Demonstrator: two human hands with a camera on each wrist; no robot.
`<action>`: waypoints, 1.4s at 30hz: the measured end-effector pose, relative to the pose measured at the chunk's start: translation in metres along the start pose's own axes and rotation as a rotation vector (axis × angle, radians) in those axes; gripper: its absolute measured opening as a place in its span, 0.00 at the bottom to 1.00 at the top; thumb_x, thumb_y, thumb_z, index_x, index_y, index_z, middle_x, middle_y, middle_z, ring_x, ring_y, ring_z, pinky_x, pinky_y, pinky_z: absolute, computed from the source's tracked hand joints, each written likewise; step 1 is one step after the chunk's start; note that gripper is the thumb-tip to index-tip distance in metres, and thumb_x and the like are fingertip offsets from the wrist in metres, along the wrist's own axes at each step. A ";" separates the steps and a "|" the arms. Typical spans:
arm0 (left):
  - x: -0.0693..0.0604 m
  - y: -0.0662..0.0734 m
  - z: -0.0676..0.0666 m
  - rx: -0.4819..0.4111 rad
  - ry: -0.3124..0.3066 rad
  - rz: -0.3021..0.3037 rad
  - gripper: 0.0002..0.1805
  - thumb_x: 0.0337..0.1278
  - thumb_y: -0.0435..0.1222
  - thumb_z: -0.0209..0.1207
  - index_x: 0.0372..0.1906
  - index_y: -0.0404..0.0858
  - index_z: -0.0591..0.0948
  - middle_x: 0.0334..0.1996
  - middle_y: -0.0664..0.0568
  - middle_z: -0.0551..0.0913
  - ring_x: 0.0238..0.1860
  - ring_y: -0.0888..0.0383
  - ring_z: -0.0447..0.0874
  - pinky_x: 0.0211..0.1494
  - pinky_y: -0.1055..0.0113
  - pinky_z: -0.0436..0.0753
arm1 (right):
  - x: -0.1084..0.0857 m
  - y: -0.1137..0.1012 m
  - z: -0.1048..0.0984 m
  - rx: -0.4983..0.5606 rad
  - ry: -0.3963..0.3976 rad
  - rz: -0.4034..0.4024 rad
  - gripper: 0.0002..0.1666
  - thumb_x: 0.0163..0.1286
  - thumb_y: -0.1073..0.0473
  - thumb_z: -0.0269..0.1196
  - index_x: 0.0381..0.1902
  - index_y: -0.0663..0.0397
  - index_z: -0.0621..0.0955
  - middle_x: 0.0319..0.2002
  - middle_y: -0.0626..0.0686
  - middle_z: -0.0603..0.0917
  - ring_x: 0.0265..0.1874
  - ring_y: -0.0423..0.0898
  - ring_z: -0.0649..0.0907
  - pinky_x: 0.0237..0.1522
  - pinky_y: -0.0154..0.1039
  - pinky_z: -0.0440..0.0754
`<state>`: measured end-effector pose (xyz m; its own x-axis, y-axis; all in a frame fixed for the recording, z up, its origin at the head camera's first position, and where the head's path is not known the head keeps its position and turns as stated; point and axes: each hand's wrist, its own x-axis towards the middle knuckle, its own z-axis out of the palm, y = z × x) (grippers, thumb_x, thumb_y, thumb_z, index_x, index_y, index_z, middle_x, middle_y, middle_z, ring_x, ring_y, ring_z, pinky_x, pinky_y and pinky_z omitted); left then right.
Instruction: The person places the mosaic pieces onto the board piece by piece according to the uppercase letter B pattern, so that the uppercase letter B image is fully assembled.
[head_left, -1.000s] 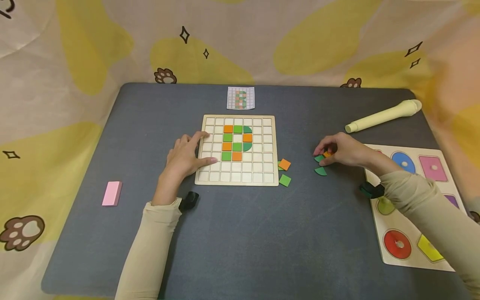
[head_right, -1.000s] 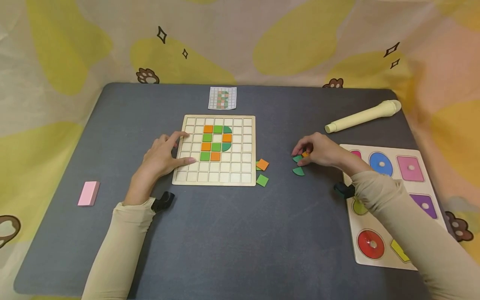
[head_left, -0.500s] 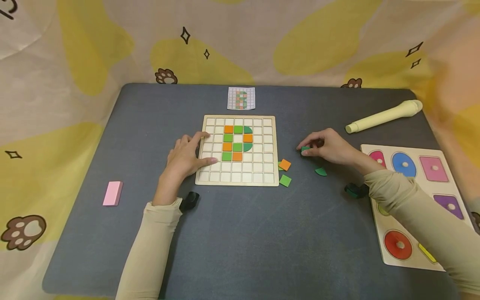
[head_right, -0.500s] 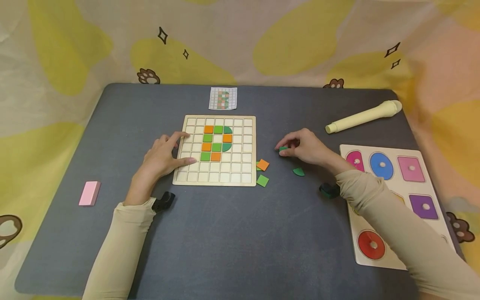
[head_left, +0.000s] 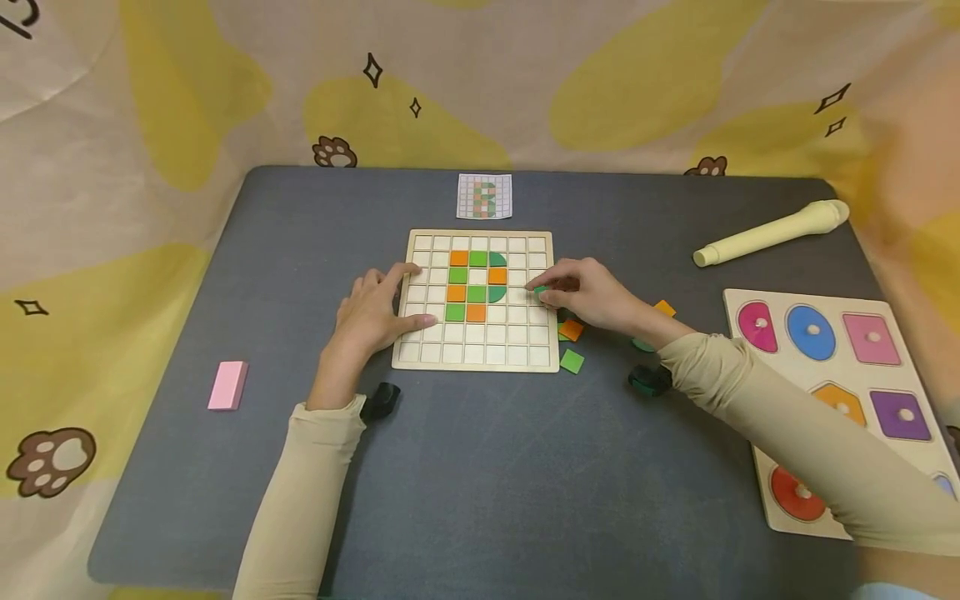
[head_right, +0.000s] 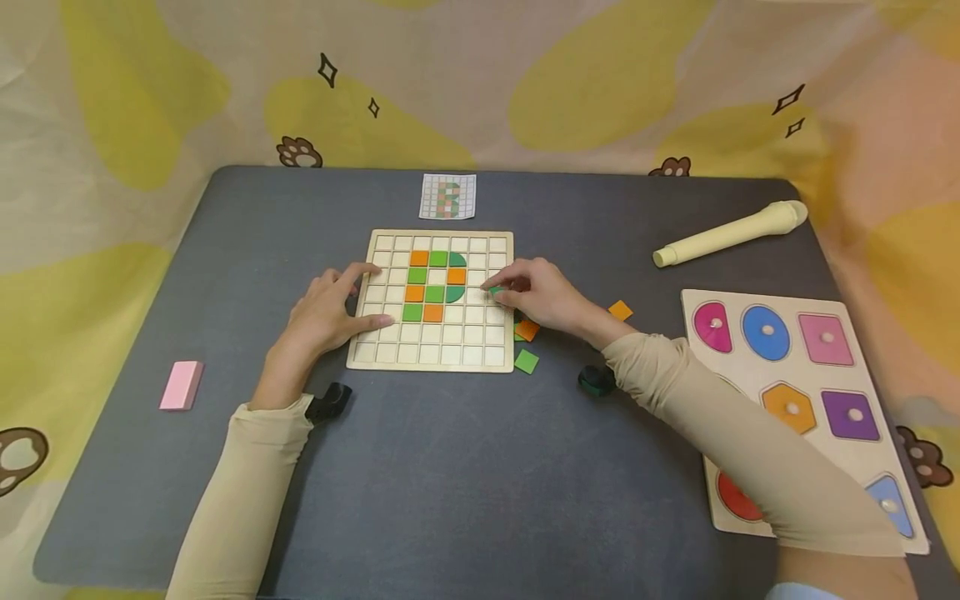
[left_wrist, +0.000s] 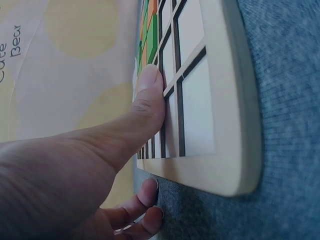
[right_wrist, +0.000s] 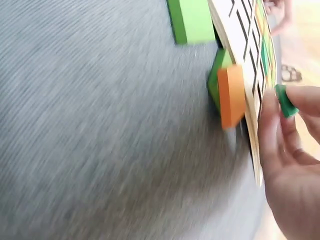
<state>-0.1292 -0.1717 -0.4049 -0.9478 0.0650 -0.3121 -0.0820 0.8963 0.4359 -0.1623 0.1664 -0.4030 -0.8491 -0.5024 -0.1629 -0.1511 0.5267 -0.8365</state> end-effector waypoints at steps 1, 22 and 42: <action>0.000 0.000 0.000 0.000 0.001 0.000 0.48 0.61 0.55 0.74 0.81 0.57 0.62 0.66 0.36 0.68 0.63 0.39 0.66 0.63 0.39 0.70 | 0.002 -0.002 0.003 -0.019 -0.002 -0.007 0.14 0.76 0.65 0.67 0.57 0.56 0.89 0.49 0.58 0.87 0.39 0.48 0.82 0.40 0.33 0.79; 0.001 0.000 0.000 0.007 -0.004 0.001 0.47 0.61 0.56 0.73 0.81 0.57 0.63 0.66 0.36 0.68 0.63 0.39 0.66 0.63 0.39 0.70 | 0.027 -0.022 0.046 -0.025 0.026 -0.101 0.09 0.69 0.66 0.73 0.46 0.57 0.93 0.43 0.55 0.93 0.33 0.45 0.81 0.36 0.34 0.75; 0.000 -0.001 0.000 0.003 -0.002 0.001 0.48 0.61 0.56 0.73 0.81 0.57 0.62 0.67 0.36 0.68 0.64 0.38 0.66 0.64 0.38 0.70 | 0.024 -0.028 0.045 -0.175 0.043 -0.057 0.03 0.68 0.63 0.75 0.37 0.57 0.94 0.38 0.54 0.91 0.32 0.46 0.81 0.36 0.39 0.75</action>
<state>-0.1290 -0.1727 -0.4051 -0.9474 0.0672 -0.3130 -0.0797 0.8975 0.4338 -0.1551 0.1087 -0.4071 -0.8570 -0.5069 -0.0926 -0.2820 0.6117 -0.7391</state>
